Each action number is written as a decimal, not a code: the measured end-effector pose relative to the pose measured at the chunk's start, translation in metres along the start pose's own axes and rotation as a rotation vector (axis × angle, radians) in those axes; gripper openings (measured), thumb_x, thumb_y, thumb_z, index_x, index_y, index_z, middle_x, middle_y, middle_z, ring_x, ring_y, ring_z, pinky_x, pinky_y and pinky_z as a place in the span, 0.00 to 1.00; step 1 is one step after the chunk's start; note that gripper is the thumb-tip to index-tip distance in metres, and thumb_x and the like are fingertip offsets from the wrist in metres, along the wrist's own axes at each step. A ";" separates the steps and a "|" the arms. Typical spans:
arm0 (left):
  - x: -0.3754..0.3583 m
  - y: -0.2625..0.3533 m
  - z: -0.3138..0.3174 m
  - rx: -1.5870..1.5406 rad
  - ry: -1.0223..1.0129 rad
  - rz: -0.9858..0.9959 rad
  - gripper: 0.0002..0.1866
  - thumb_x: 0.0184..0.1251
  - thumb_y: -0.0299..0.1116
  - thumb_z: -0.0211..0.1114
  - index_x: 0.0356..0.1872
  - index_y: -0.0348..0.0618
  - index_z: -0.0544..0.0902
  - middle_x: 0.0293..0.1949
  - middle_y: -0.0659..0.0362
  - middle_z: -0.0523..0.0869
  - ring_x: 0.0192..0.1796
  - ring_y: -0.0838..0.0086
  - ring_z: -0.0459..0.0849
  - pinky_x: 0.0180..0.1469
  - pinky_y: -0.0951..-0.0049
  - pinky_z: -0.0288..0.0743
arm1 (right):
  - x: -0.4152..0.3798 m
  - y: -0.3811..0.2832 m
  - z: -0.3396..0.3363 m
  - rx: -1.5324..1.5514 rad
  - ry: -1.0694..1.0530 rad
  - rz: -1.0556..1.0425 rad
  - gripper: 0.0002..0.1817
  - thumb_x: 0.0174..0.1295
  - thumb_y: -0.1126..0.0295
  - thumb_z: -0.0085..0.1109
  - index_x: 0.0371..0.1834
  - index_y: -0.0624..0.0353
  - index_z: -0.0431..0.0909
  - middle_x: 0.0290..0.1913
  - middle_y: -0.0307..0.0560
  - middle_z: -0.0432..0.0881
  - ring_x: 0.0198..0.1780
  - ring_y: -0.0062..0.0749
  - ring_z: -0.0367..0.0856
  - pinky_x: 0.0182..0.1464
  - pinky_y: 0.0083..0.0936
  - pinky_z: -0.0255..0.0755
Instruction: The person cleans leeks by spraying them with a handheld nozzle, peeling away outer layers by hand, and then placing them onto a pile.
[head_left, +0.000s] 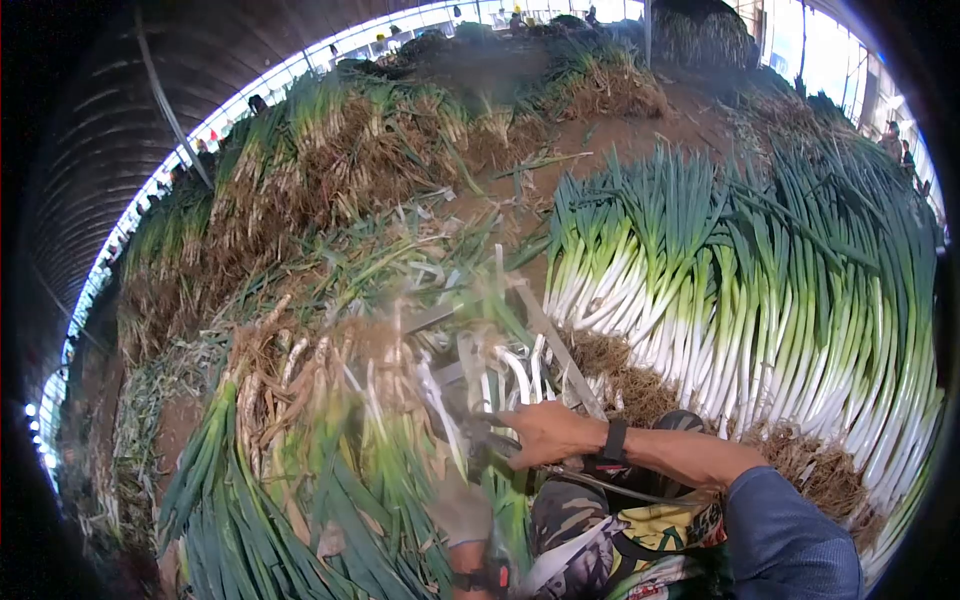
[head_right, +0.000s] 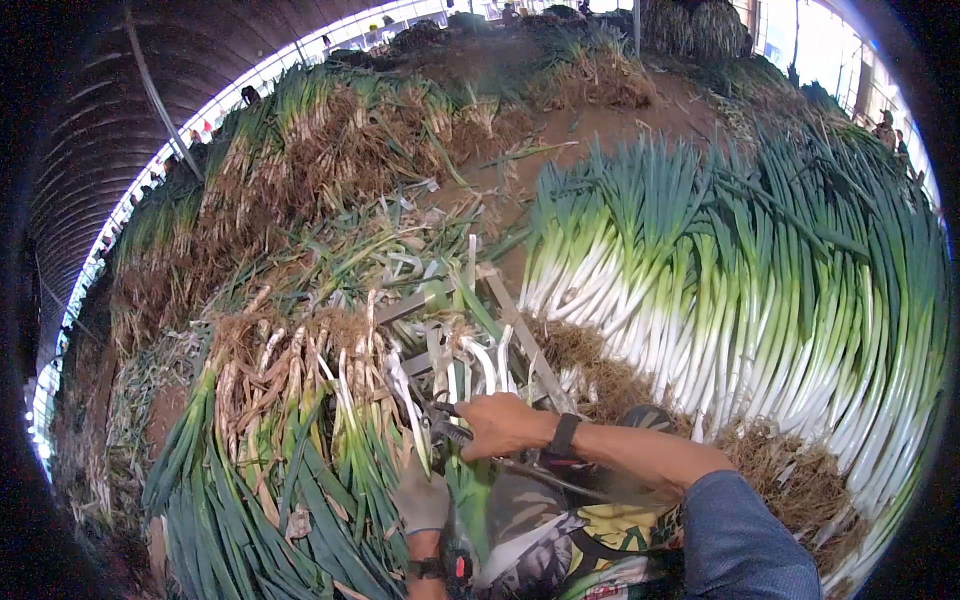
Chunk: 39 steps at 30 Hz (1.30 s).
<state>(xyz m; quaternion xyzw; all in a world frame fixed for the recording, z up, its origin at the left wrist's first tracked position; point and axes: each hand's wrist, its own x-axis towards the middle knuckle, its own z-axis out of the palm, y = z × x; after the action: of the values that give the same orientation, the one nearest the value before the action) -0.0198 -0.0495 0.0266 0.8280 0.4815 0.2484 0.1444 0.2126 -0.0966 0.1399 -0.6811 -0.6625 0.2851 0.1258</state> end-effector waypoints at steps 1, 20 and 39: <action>-0.003 0.001 0.002 0.000 -0.038 0.012 0.26 0.60 0.28 0.65 0.62 0.44 0.82 0.43 0.41 0.90 0.46 0.43 0.89 0.51 0.47 0.82 | -0.001 0.004 0.004 0.019 0.013 -0.022 0.40 0.51 0.53 0.69 0.67 0.65 0.76 0.36 0.64 0.84 0.40 0.63 0.86 0.44 0.53 0.79; 0.042 -0.075 -0.027 0.501 0.007 -0.145 0.17 0.62 0.43 0.74 0.41 0.41 0.82 0.41 0.45 0.87 0.48 0.47 0.86 0.47 0.49 0.83 | -0.006 -0.010 0.012 0.120 -0.102 -0.102 0.39 0.52 0.50 0.70 0.62 0.69 0.76 0.42 0.66 0.83 0.47 0.65 0.84 0.50 0.53 0.75; 0.070 -0.087 -0.023 0.221 0.047 -0.137 0.11 0.59 0.35 0.69 0.38 0.38 0.86 0.39 0.41 0.89 0.44 0.43 0.88 0.49 0.51 0.83 | -0.021 -0.012 0.008 0.131 -0.142 -0.091 0.44 0.50 0.49 0.71 0.68 0.66 0.76 0.44 0.65 0.85 0.46 0.63 0.85 0.49 0.48 0.78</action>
<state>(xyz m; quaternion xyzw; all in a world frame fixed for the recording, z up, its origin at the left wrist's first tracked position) -0.0670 0.0540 0.0237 0.7979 0.5647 0.2027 0.0574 0.1992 -0.1177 0.1452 -0.6188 -0.6800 0.3693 0.1356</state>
